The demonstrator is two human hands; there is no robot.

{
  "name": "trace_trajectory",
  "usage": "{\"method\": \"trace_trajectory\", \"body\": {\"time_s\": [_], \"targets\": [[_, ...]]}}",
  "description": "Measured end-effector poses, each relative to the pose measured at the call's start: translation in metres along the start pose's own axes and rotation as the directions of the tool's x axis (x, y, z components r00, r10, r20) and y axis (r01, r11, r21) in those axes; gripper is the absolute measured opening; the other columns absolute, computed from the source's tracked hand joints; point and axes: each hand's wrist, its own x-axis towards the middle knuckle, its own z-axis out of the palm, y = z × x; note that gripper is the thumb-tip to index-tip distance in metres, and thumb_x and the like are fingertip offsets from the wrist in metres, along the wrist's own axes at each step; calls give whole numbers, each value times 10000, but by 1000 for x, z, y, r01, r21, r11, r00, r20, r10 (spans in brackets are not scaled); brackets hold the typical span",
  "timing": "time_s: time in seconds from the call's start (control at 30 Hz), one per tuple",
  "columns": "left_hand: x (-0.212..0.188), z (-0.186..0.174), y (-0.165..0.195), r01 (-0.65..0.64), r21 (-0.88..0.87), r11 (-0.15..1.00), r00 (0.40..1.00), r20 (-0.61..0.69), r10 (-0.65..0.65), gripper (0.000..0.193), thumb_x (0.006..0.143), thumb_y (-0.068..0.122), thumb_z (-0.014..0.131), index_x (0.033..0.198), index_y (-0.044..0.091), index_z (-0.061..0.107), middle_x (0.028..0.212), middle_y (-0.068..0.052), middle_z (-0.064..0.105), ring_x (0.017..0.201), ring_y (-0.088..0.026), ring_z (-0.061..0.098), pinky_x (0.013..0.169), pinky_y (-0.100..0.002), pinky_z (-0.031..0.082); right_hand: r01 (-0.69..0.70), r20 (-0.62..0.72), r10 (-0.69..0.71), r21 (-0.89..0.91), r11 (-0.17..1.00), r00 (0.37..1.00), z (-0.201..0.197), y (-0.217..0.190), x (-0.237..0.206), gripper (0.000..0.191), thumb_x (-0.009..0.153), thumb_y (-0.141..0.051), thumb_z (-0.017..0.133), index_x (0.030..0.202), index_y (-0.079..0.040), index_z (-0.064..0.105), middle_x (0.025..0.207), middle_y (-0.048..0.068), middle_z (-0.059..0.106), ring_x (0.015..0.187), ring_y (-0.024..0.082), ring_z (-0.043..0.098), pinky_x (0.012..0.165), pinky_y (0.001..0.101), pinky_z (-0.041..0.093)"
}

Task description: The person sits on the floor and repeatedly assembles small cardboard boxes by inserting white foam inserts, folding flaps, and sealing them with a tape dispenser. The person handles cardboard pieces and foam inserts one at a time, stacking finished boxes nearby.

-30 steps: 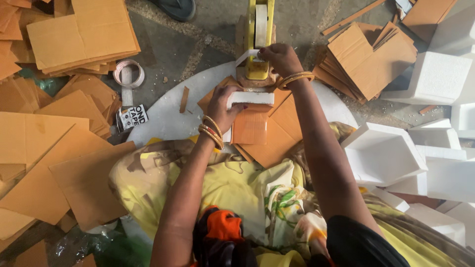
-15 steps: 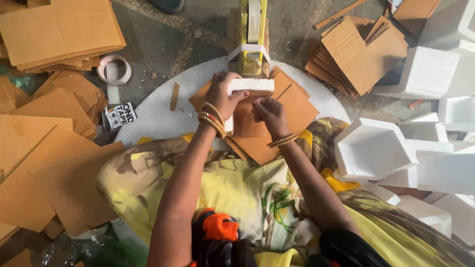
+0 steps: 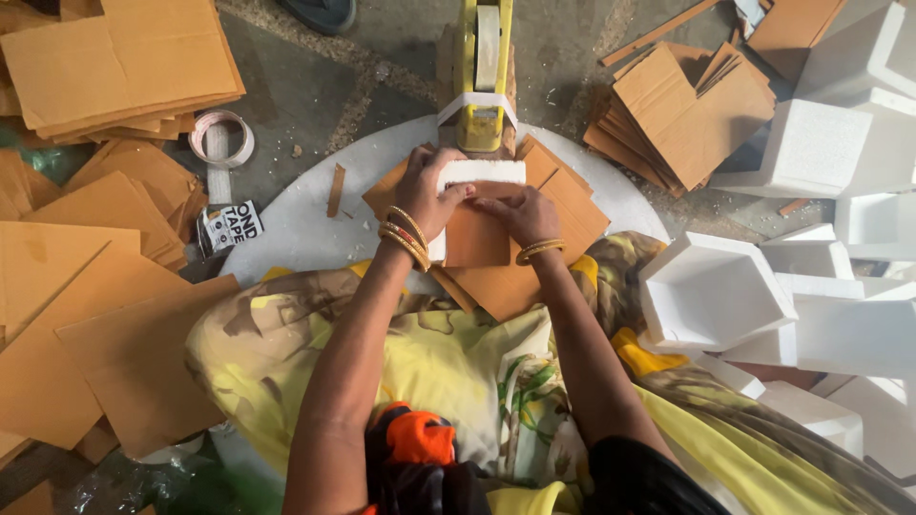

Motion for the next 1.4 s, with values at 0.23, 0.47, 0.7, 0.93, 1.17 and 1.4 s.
{"method": "trace_trajectory", "body": {"time_s": [0.23,0.47,0.7,0.93,1.17,1.4], "targets": [[-7,-8,4,-19,-11,1000,1000,3,19,415,830,219,839,1196,179,648,1087,-101,583,1009,-325,651,858,-425,546,345,57,-357,156,926,932,-44,8,24,523,868,-86,657,1375,7,569,1089,146,719,925,252,703,778,347,550],[-8,-14,12,17,0,1000,999,42,-17,445,840,199,823,1236,171,621,1136,-120,573,1004,-346,648,841,-435,542,101,204,-429,802,589,880,-53,-40,51,653,1057,10,592,1615,-15,254,1123,131,719,1009,163,692,888,296,580],[-4,-8,6,37,-29,999,999,34,-36,415,843,191,817,1209,167,621,1109,-114,579,1000,-335,657,840,-424,551,25,213,-322,799,601,923,-24,-59,75,799,944,115,637,1630,-44,260,846,91,716,739,152,705,666,281,585],[-18,-15,14,-136,-19,991,990,-47,135,431,842,163,843,1206,144,612,1145,-128,577,1073,-357,622,880,-441,528,57,214,-288,704,708,933,-11,-42,65,920,907,136,649,1672,-117,203,909,116,746,818,168,730,746,287,602],[-84,-15,27,-401,72,913,914,-39,404,552,803,96,845,1289,135,585,1265,-147,531,1285,-403,548,1061,-486,511,247,341,-396,406,880,853,-50,11,12,1132,877,-36,884,1680,-118,90,1630,180,339,1312,273,457,1015,363,483],[-94,-19,38,-425,81,901,905,9,426,580,786,73,842,1302,131,582,1310,-156,520,1363,-414,507,1103,-485,513,-235,305,21,684,691,952,-9,49,17,792,943,-313,785,1587,-31,420,1440,162,585,1250,237,623,1025,351,518]]}}
